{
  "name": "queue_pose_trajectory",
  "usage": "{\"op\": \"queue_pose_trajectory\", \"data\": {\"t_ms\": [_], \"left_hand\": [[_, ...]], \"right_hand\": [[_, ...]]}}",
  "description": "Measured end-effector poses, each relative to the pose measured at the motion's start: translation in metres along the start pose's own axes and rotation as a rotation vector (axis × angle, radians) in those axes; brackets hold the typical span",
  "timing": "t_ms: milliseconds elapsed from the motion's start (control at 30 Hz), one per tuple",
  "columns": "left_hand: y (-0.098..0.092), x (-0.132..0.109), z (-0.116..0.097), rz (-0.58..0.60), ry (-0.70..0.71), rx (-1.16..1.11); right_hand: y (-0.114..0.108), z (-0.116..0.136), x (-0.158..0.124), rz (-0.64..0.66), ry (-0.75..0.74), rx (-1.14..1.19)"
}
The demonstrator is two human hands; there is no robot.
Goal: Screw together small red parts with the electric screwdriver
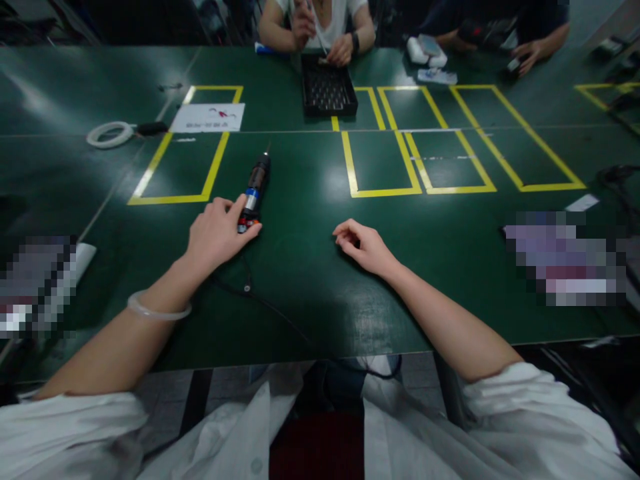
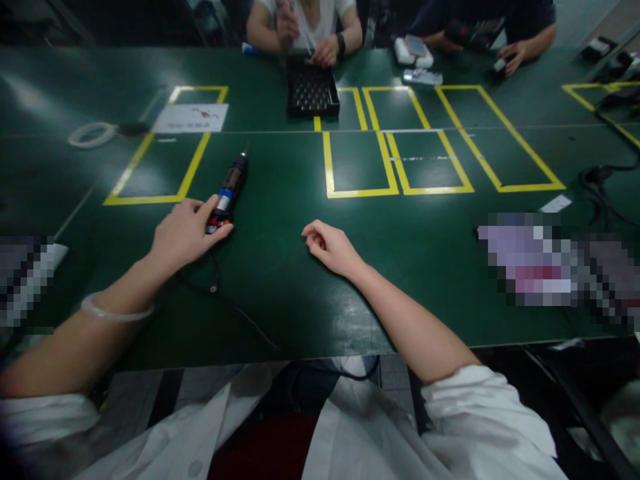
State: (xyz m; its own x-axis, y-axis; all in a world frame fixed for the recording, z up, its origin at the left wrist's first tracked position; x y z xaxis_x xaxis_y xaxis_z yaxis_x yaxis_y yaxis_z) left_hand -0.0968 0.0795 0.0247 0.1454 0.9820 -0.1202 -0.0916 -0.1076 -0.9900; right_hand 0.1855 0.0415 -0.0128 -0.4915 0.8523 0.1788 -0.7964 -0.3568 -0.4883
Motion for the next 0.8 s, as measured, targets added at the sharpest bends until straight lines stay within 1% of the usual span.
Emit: {"op": "queue_pose_trajectory", "data": {"t_ms": [133, 267, 367, 467, 567, 633, 733, 800], "left_hand": [[0.002, 0.015, 0.064, 0.016, -0.114, 0.027], [0.009, 0.036, 0.123, 0.048, -0.225, 0.028], [0.015, 0.053, 0.161, 0.076, -0.281, 0.055], [0.017, 0.066, 0.189, 0.095, -0.312, 0.082], [0.015, 0.072, 0.205, 0.122, -0.354, 0.077], [0.013, 0.071, 0.206, 0.149, -0.358, 0.071], [0.01, 0.066, 0.192, 0.159, -0.306, 0.053], [0.007, 0.06, 0.18, 0.115, -0.298, 0.029]], "right_hand": [[0.001, 0.003, 0.0, 0.002, 0.001, -0.014], [0.002, 0.003, 0.001, 0.013, 0.004, -0.018], [0.002, 0.004, 0.002, 0.021, -0.001, -0.021], [0.001, 0.004, 0.002, 0.024, -0.002, -0.028], [0.001, 0.004, 0.001, 0.027, -0.005, -0.032], [0.001, 0.004, 0.001, 0.028, -0.019, -0.037], [0.003, 0.004, 0.001, 0.031, -0.032, -0.052], [0.003, 0.003, 0.002, 0.033, -0.03, -0.058]]}}
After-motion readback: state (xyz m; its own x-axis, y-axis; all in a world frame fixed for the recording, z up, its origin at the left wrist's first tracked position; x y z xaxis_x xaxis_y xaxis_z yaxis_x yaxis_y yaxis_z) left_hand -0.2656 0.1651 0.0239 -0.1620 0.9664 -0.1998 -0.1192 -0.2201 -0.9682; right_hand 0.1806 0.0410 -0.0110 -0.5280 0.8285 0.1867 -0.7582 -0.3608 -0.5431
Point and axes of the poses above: each hand's wrist, its own x-axis towards the middle knuckle, its own y-axis out of the palm, z = x × y, the point moved 7 cm from there along x, towards the middle knuckle, and after that the axes turned 7 degrees about z, right-handed, at the moved point
